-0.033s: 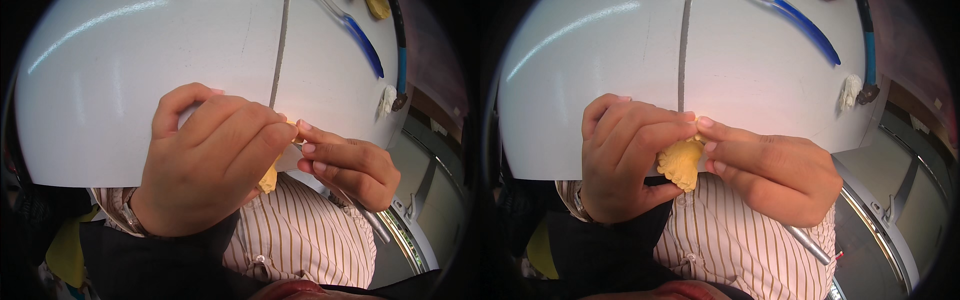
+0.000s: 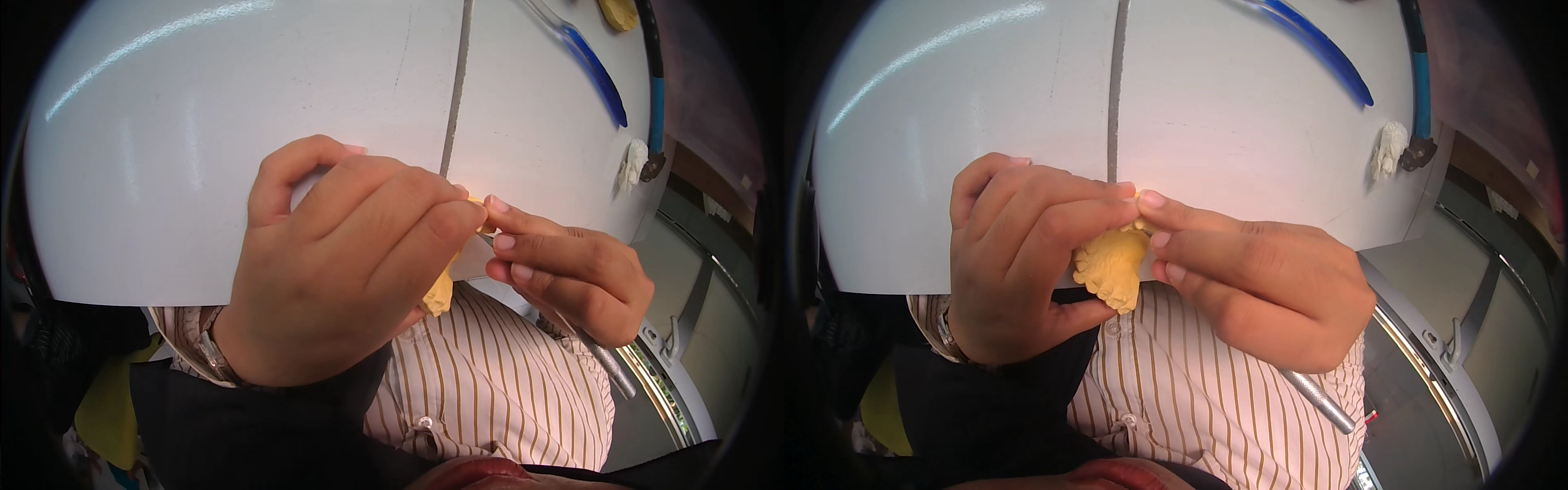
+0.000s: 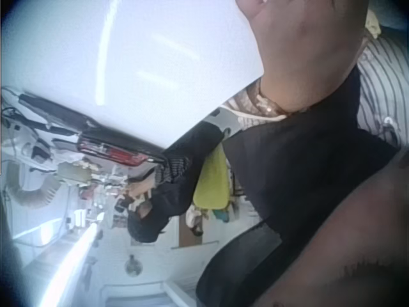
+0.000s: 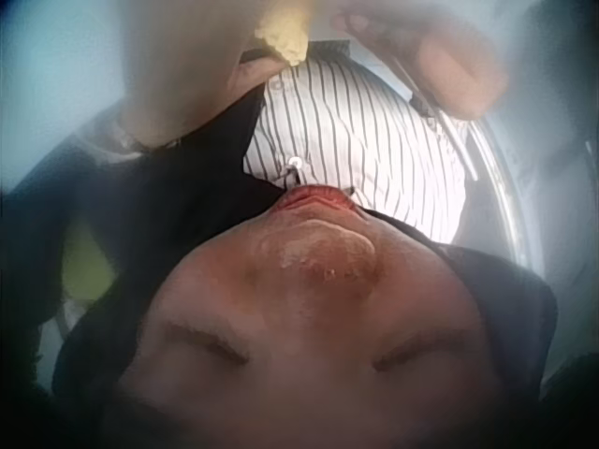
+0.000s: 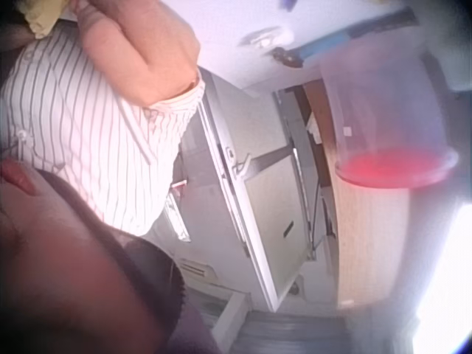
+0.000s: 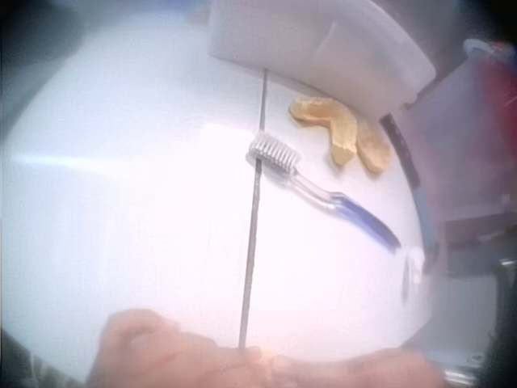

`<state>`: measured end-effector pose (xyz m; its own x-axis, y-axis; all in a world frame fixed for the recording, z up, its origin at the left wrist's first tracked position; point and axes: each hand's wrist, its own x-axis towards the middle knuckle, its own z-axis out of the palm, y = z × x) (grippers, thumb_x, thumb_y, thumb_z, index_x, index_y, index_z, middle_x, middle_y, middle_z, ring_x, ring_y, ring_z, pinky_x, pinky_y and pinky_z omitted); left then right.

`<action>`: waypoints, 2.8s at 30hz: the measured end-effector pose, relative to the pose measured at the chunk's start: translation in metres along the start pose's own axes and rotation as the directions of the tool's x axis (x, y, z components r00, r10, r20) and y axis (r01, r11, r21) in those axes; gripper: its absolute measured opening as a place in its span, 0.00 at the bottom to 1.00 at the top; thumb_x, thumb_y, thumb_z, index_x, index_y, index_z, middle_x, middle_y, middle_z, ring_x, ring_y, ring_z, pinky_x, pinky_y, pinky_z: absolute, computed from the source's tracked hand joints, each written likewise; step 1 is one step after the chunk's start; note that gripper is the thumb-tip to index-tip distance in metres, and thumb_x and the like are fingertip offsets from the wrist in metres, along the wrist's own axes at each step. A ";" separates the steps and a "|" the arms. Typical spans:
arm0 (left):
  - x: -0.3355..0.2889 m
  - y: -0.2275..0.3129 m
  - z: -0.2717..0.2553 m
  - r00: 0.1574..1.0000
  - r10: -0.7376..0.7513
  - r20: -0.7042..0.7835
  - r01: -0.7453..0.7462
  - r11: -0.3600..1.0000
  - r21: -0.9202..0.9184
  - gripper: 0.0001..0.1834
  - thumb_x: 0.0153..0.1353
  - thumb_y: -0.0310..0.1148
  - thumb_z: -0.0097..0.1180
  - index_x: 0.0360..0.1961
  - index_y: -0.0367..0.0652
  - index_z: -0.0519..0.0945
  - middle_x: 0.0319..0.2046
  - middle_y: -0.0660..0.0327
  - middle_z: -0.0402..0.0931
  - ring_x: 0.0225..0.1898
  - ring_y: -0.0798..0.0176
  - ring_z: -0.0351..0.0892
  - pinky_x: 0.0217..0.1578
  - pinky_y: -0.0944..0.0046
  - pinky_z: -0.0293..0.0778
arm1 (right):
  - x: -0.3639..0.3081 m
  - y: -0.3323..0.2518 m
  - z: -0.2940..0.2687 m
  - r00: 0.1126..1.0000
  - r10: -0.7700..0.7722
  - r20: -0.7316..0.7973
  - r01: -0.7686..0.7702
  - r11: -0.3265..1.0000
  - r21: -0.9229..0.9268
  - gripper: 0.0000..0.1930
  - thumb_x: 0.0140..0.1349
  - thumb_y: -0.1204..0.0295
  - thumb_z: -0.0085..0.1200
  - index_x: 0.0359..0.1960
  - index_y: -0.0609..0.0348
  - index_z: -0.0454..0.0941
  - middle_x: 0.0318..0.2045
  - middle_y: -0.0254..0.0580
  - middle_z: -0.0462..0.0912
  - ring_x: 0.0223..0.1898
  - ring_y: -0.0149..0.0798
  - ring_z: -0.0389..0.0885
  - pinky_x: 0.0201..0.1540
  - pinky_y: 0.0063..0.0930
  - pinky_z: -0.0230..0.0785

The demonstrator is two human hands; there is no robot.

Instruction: The person carves a yellow dental mold using a metal sculpting tool, carefully shaping the surface and edges. They periodically switch to a toothbrush to clean debris from the mold before resuming carving with the tool.

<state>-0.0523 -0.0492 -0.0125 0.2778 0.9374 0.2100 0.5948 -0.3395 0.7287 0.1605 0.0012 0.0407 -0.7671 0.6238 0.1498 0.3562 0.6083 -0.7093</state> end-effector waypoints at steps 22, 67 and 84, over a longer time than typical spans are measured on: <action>-0.001 0.000 0.001 1.000 0.005 -0.001 -0.005 1.000 0.020 0.30 0.37 0.40 0.74 0.47 0.56 0.80 0.43 0.74 0.82 0.43 0.66 0.79 0.55 0.54 0.63 | 0.005 0.008 -0.004 0.999 -0.033 0.033 0.032 0.998 0.053 0.14 0.48 0.89 0.68 0.30 0.68 0.73 0.33 0.53 0.83 0.41 0.51 0.89 0.48 0.41 0.86; 0.003 -0.002 -0.014 0.997 -0.004 0.075 0.011 0.995 -0.095 0.43 0.30 0.56 0.80 0.49 0.47 0.80 0.38 0.66 0.80 0.38 0.60 0.77 0.49 0.56 0.63 | 0.000 0.027 0.007 0.994 -0.026 -0.103 0.057 0.948 0.314 0.11 0.54 0.89 0.65 0.33 0.69 0.74 0.34 0.55 0.81 0.43 0.56 0.87 0.52 0.49 0.83; 0.000 0.001 -0.021 0.996 -0.008 0.083 0.015 0.996 -0.085 0.44 0.31 0.59 0.78 0.49 0.43 0.80 0.39 0.64 0.81 0.38 0.61 0.80 0.45 0.58 0.65 | 0.005 0.014 0.004 0.998 0.027 -0.051 -0.012 0.962 0.272 0.16 0.50 0.88 0.69 0.32 0.66 0.71 0.33 0.52 0.81 0.44 0.56 0.87 0.49 0.41 0.86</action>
<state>-0.0680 -0.0479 0.0019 0.3350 0.9304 0.1490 0.5323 -0.3174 0.7848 0.1598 0.0110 0.0285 -0.7288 0.6643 0.1659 0.2065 0.4443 -0.8718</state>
